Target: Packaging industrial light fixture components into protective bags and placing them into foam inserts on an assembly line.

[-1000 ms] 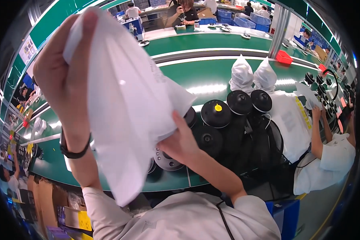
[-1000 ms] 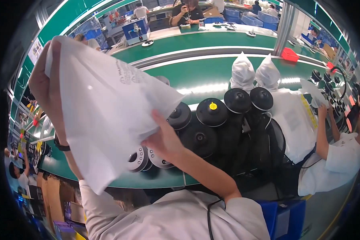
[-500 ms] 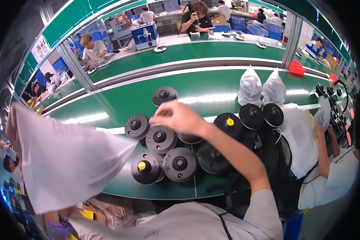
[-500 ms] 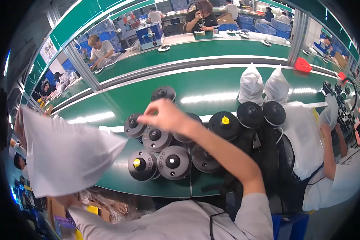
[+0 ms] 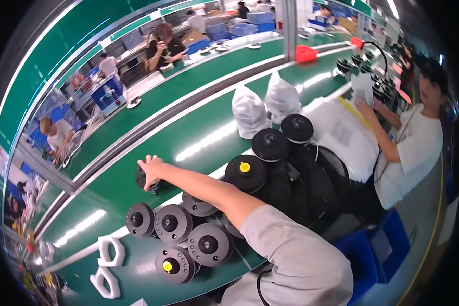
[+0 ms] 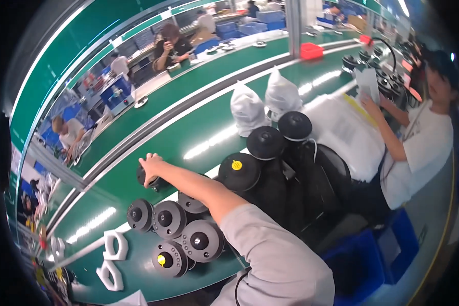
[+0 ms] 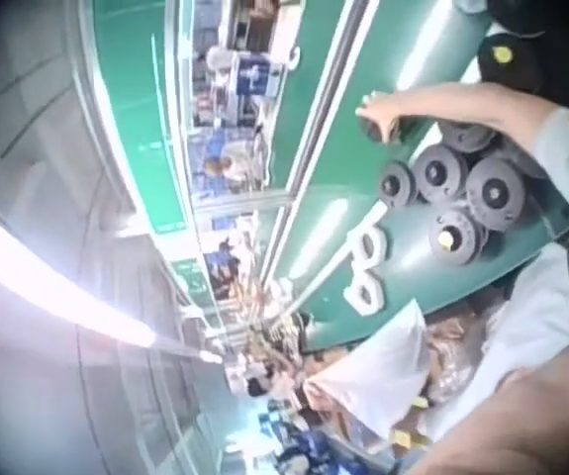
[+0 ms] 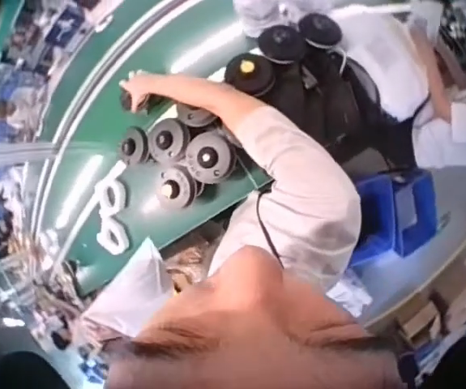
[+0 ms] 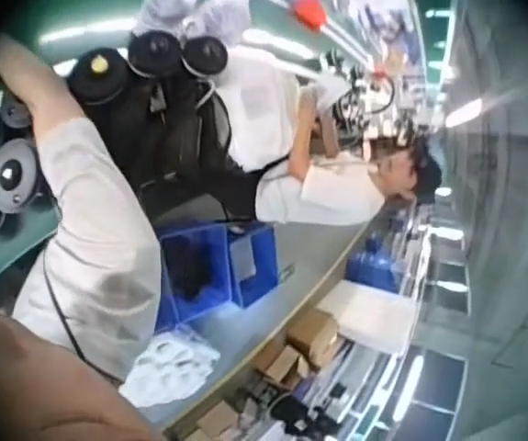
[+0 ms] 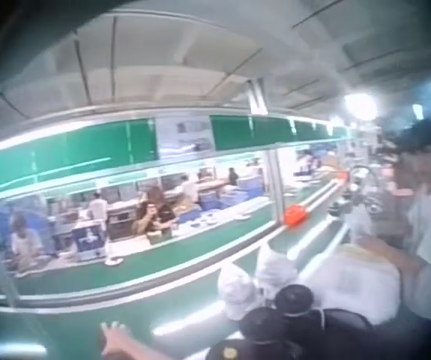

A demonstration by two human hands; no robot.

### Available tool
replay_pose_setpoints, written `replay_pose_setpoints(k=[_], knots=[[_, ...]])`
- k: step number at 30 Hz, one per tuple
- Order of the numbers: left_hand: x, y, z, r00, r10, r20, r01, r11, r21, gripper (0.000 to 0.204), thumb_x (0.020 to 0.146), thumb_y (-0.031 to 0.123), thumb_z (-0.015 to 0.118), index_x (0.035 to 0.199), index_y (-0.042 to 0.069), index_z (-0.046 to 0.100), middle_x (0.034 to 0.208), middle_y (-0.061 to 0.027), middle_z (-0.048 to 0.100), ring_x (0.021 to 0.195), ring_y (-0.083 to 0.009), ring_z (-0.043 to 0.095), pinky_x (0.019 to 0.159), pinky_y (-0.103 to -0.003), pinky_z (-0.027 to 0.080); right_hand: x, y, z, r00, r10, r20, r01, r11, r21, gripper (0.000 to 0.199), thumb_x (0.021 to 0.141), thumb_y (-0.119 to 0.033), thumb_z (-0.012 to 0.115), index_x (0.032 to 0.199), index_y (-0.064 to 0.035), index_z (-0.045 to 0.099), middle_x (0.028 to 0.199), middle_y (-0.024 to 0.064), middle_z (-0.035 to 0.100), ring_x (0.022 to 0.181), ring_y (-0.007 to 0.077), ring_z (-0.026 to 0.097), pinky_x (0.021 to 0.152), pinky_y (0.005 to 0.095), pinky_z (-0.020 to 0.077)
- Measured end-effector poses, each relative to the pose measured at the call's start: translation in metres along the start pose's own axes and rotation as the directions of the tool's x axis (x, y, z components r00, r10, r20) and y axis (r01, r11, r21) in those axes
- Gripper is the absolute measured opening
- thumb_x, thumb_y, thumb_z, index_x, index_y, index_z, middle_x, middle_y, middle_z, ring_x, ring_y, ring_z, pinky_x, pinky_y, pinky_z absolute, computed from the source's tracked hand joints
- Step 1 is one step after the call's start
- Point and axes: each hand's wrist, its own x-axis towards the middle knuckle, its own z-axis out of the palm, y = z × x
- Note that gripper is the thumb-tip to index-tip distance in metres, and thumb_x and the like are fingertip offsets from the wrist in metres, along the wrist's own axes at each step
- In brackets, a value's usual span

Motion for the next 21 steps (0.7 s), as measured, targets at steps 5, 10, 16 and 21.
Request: replay_pose_setpoints(k=[5, 10, 16, 21], knots=[[0.014, -0.017, 0.032, 0.996, -0.021, 0.091, 0.023, 0.999, -0.025, 0.029, 0.104, 0.023, 0.061, 0.12, 0.001, 0.067, 0.101, -0.0072, 0.071, 0.092, -0.0123, 0.067, 0.077, -0.028, 0.057, -0.032, 0.015, -0.056, 0.981, -0.124, -0.15, 0.114, 0.991, -0.074, 0.136, 0.046, -0.056, 0.092, 0.157, -0.0106, 0.026, 0.141, 0.0319, 0.041, 0.124, 0.0497, 0.05, 0.1, 0.0529, 0.0497], [0.017, -0.021, 0.038, 0.997, -0.011, 0.078, 0.011, 1.0, -0.004, 0.029, 0.104, 0.023, 0.061, 0.121, 0.001, 0.067, 0.102, -0.0073, 0.071, 0.092, -0.0123, 0.067, 0.077, -0.028, 0.056, -0.154, 0.007, -0.187, 0.859, -0.334, -0.388, 0.335, 0.94, -0.069, 0.131, 0.049, -0.05, 0.092, 0.154, -0.0083, 0.026, 0.139, 0.0255, 0.041, 0.125, 0.0441, 0.049, 0.099, 0.0498, 0.0505], [-0.008, -0.042, 0.058, 0.997, -0.065, 0.031, 0.065, 0.998, 0.002, 0.029, 0.104, 0.023, 0.061, 0.121, 0.001, 0.067, 0.102, -0.0073, 0.071, 0.093, -0.0125, 0.067, 0.077, -0.028, 0.056, -0.386, 0.075, -0.316, 0.654, -0.024, -0.756, -0.033, 0.998, -0.06, 0.126, 0.059, -0.037, 0.096, 0.156, -0.0014, 0.025, 0.147, 0.0241, 0.047, 0.133, 0.0369, 0.052, 0.113, 0.0432, 0.04], [-0.027, -0.059, 0.084, 0.994, -0.112, 0.01, 0.112, 0.994, 0.011, 0.029, 0.104, 0.023, 0.06, 0.122, 0.001, 0.067, 0.103, -0.0074, 0.07, 0.093, -0.0125, 0.067, 0.078, -0.027, 0.056, -0.526, 0.228, -0.334, 0.294, 0.337, -0.894, -0.718, 0.696, 0.026, 0.123, 0.061, -0.041, 0.096, 0.155, -0.0007, 0.027, 0.145, 0.0243, 0.048, 0.133, 0.0362, 0.052, 0.112, 0.0441, 0.041]])
